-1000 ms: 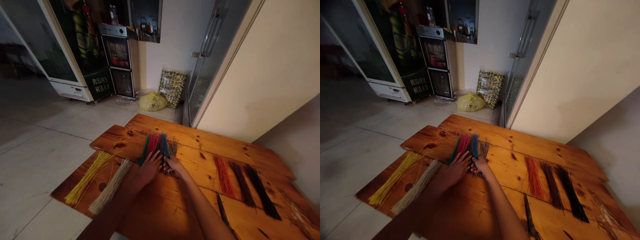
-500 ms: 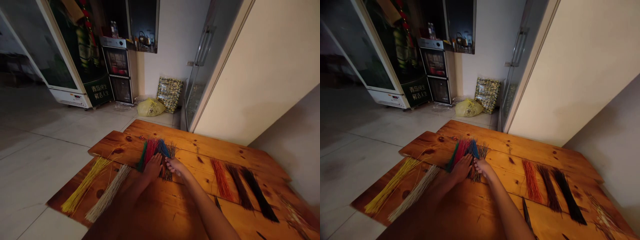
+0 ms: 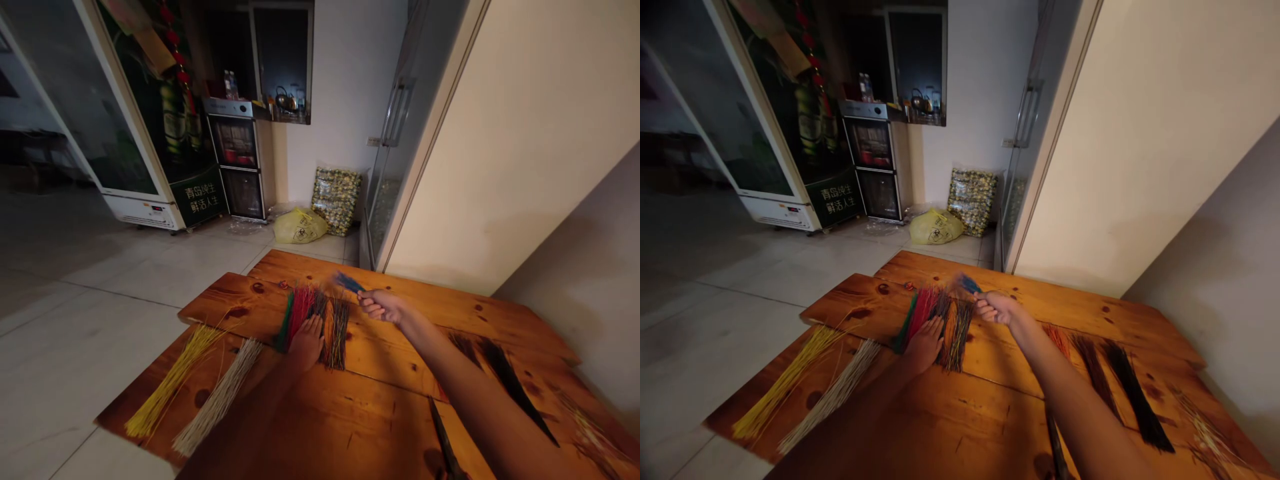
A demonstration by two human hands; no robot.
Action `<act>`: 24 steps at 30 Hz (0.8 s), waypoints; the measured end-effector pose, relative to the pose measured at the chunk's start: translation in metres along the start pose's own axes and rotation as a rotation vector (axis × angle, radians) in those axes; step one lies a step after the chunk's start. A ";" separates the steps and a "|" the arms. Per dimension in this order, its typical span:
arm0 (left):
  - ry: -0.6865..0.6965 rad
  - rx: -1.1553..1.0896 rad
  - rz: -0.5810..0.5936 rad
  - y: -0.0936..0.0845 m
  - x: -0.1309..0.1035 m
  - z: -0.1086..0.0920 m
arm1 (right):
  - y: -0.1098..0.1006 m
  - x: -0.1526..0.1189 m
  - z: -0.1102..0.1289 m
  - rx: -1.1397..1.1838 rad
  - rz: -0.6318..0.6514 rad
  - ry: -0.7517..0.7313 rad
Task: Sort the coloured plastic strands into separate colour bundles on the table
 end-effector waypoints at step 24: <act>-0.108 -1.251 -0.396 -0.147 0.009 -0.110 | 0.059 -0.195 -0.128 0.714 0.337 -0.374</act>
Point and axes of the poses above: each hand's wrist, its own x-axis towards the middle knuckle, its own y-axis out of the palm, z = x × y, the point moved 10 cm from there along x, towards the middle knuckle, and after that the axes turned 10 degrees about y, right-handed, at the moved point
